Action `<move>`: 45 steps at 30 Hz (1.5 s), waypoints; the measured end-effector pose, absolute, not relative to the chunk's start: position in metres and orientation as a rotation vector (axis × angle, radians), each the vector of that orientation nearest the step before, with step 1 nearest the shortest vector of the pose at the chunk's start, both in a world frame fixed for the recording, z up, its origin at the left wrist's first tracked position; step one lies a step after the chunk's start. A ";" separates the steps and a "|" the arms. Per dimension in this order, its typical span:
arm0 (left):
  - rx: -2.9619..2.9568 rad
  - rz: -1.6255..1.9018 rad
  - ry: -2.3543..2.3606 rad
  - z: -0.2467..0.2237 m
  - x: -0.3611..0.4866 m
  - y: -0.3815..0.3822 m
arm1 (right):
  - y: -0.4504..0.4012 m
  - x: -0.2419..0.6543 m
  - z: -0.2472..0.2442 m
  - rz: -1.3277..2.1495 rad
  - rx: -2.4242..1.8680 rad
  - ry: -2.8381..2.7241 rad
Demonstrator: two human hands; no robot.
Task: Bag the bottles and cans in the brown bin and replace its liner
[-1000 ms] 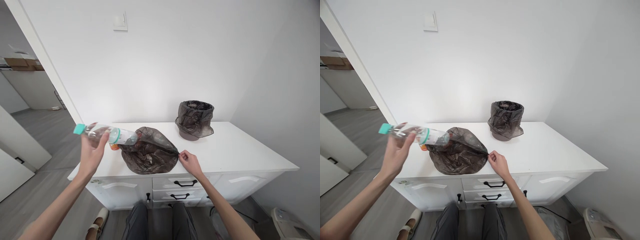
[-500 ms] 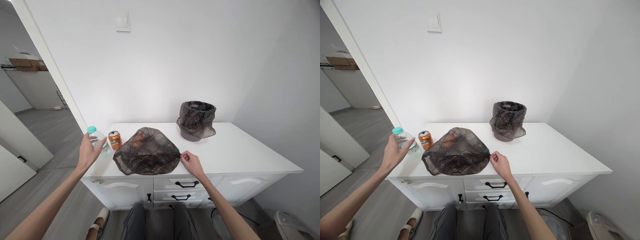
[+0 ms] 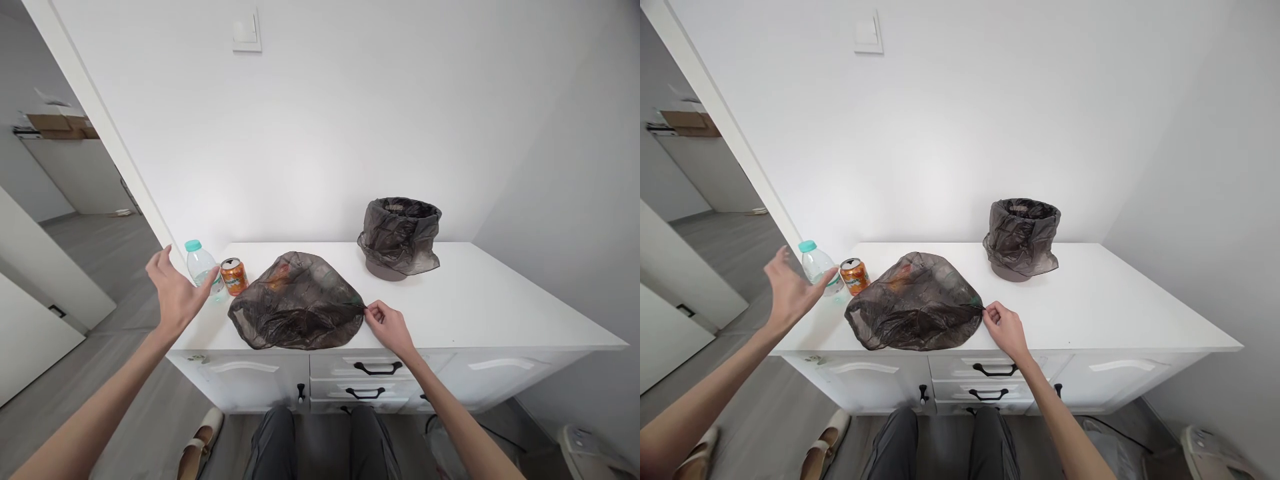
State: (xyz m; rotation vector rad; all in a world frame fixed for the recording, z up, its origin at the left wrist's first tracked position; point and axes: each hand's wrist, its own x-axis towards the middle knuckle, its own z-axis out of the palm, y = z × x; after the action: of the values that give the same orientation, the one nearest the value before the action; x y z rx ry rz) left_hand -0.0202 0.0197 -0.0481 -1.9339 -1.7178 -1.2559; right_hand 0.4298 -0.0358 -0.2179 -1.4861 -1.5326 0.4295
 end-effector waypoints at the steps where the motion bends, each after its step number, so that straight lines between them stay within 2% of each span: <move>1: -1.882 -1.303 -1.615 -0.046 -0.011 0.010 | -0.035 0.430 -0.219 0.430 -1.484 -1.531; 4: -2.109 -1.279 -1.310 -0.043 0.027 -0.023 | -0.034 0.432 -0.221 0.436 -1.480 -1.531; 8: -2.838 -0.726 -1.052 -0.059 0.077 -0.049 | -0.033 0.433 -0.221 0.439 -1.478 -1.527; 12: -2.998 -0.372 -0.958 -0.095 0.105 -0.035 | -0.034 0.433 -0.219 0.426 -1.479 -1.510; 17: -2.703 -0.386 -1.054 -0.121 0.126 0.010 | -0.034 0.432 -0.216 0.433 -1.472 -1.498; 26: -2.511 -0.595 -0.963 -0.109 0.173 0.038 | -0.031 0.434 -0.214 0.445 -1.474 -1.483; 37: -2.563 -0.389 -0.883 -0.130 0.227 0.079 | -0.028 0.435 -0.210 0.457 -1.444 -1.465; 45: -2.553 -0.410 -0.947 -0.149 0.267 0.110 | -0.026 0.436 -0.208 0.450 -1.438 -1.402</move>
State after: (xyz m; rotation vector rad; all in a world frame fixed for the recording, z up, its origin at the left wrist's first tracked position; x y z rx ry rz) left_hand 0.2669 0.1096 -0.1493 -2.5525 -0.9469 -0.4103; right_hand 0.4362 -0.0261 -0.2084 -1.4383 -1.4024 0.4504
